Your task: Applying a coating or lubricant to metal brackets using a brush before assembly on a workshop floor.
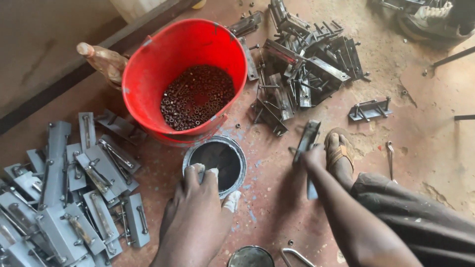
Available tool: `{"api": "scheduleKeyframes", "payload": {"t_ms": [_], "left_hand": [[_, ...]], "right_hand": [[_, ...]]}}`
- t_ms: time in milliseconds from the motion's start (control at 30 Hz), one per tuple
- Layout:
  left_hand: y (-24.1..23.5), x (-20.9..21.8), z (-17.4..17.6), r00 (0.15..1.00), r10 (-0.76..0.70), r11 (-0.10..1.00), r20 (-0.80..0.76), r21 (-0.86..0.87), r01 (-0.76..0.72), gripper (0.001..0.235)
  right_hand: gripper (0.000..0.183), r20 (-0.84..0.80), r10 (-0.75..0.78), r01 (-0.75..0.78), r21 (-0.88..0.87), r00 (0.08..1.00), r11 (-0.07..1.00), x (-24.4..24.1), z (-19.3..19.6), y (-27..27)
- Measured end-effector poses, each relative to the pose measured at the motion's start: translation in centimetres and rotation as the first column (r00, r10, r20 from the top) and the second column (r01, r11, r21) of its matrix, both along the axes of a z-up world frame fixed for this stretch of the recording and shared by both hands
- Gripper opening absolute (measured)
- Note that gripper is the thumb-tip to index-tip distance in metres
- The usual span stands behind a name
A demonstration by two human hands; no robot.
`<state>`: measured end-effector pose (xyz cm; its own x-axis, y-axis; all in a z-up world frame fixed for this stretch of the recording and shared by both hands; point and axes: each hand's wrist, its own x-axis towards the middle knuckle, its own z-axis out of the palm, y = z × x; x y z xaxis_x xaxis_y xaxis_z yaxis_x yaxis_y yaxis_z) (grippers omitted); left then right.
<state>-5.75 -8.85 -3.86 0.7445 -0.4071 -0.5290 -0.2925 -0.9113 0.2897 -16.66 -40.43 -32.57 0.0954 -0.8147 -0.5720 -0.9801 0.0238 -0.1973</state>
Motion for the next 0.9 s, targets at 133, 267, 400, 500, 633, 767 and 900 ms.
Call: {"api": "scheduleKeyframes", "payload": {"t_ms": [133,267,400,500,633,767,900], "left_hand": [[0.0,-0.5,0.2,0.993,-0.015,0.999,0.117,-0.043,0.020,0.050],[-0.2,-0.3,2.1,0.999,0.014,1.000,-0.048,-0.003,-0.014,0.051],[-0.1,-0.3,3.4,0.991,-0.003,1.000,-0.130,0.017,0.005,0.039],[0.3,0.4,2.2,0.985,0.027,0.992,-0.170,-0.115,-0.047,0.047],[-0.1,1.3,3.4,0.963,0.150,0.952,-0.224,-0.230,-0.202,0.054],[-1.5,3.4,7.1,0.898,0.253,0.667,-0.359,-0.608,-0.431,0.046],[-0.8,1.8,9.4,0.480,0.042,-0.110,-0.876,-0.482,-0.869,0.079]], "right_hand": [[0.049,0.007,0.046,-0.047,0.036,0.999,0.998,-2.8,-0.8,5.4],[0.027,0.101,-0.029,0.010,0.186,0.994,0.983,-4.6,-1.3,8.6],[0.007,0.405,-0.442,0.204,0.508,0.800,0.837,-7.1,-2.3,10.7],[0.017,0.518,-0.577,0.161,0.640,0.631,0.751,-6.8,-1.7,10.2],[0.015,0.709,-0.480,-0.176,0.637,0.517,0.751,0.2,12.0,9.2],[0.050,0.823,-0.378,-0.465,0.557,0.425,0.688,6.6,28.1,11.3],[0.043,0.786,-0.266,-0.619,0.608,0.559,0.497,8.7,33.7,13.8]]}}
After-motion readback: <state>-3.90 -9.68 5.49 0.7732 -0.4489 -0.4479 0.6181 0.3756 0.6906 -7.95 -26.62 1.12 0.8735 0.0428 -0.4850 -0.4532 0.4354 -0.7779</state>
